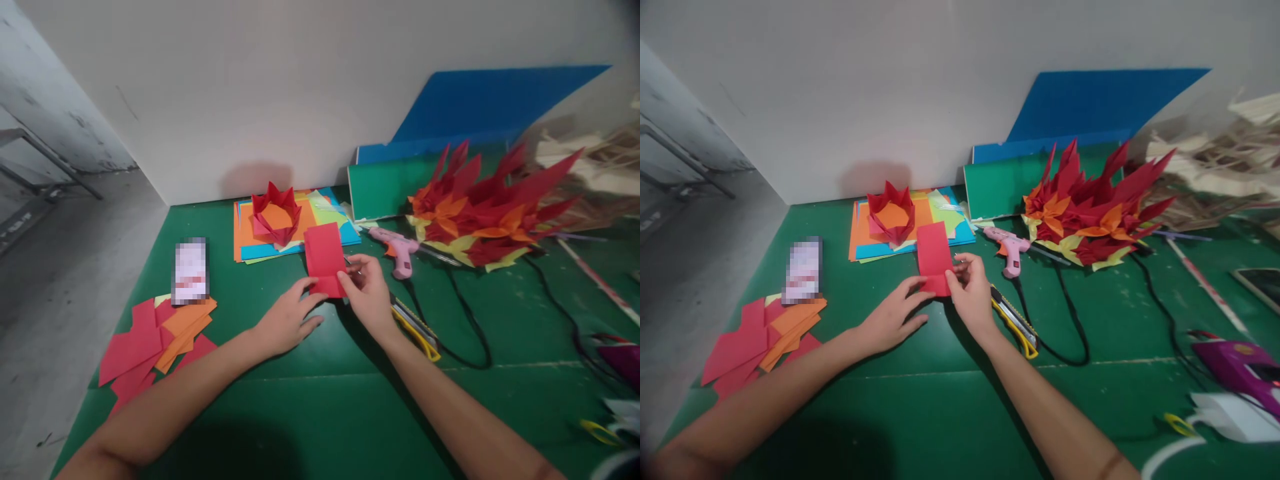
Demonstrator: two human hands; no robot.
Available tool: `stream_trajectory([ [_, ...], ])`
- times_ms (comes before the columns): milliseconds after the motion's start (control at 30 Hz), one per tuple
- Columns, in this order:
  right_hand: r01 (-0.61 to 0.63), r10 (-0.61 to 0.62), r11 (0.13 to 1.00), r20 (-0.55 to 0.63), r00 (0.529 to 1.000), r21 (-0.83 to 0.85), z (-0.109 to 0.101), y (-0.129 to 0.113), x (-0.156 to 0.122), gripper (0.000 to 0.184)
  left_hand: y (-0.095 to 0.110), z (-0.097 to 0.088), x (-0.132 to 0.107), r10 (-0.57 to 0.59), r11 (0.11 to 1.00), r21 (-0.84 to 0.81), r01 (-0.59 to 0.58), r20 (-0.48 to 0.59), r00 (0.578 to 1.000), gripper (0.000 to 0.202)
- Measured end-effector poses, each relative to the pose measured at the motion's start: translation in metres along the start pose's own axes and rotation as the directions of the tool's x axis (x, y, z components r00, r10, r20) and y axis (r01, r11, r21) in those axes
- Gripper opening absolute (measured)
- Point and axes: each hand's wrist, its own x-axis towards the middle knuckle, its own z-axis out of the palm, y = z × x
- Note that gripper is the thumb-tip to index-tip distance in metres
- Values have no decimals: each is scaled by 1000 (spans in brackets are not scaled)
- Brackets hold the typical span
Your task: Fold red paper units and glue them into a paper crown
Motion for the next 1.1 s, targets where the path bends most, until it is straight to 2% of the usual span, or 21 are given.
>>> stream_trajectory([
  [67,33,-33,996,5,999,-88,-2,-1,1,27,-2,2,3,-17,999,46,15,34,999,39],
  [233,129,-154,940,-56,986,-315,-11,-9,6,19,-2,7,7,43,979,196,-59,86,995,41],
  [300,155,-201,934,-111,973,-323,-13,-11,7,15,-1,8,7,52,978,198,-68,85,995,42],
  [433,186,-220,964,-177,959,-189,-11,-15,4,9,2,4,8,46,993,106,-48,15,999,42],
  [533,160,-170,981,-96,981,-107,-8,-18,-1,8,-1,-2,4,-81,994,-86,69,-145,986,36],
  [600,139,-140,987,-5,990,-84,-5,-21,-7,11,-5,-7,0,-227,948,-277,158,-239,944,39],
  [667,145,-138,986,89,986,-78,0,-26,-13,14,-9,-11,-6,-328,872,-451,188,-255,910,45],
  [733,163,-147,984,193,970,-71,4,-31,-21,18,-12,-15,-13,-343,816,-558,153,-254,905,44],
  [833,167,-144,985,334,932,-42,12,-37,-30,25,-10,-21,-22,-330,815,-569,112,-298,896,27],
  [900,129,-114,992,380,918,-15,16,-39,-35,24,-8,-26,-27,-339,843,-524,125,-335,879,15],
  [1033,-65,27,995,425,905,74,25,-38,-42,17,-4,-32,-33,-405,869,-441,226,-370,836,2],
  [1100,-181,113,976,434,894,118,28,-37,-43,18,-4,-30,-35,-449,856,-440,271,-374,811,6],
])
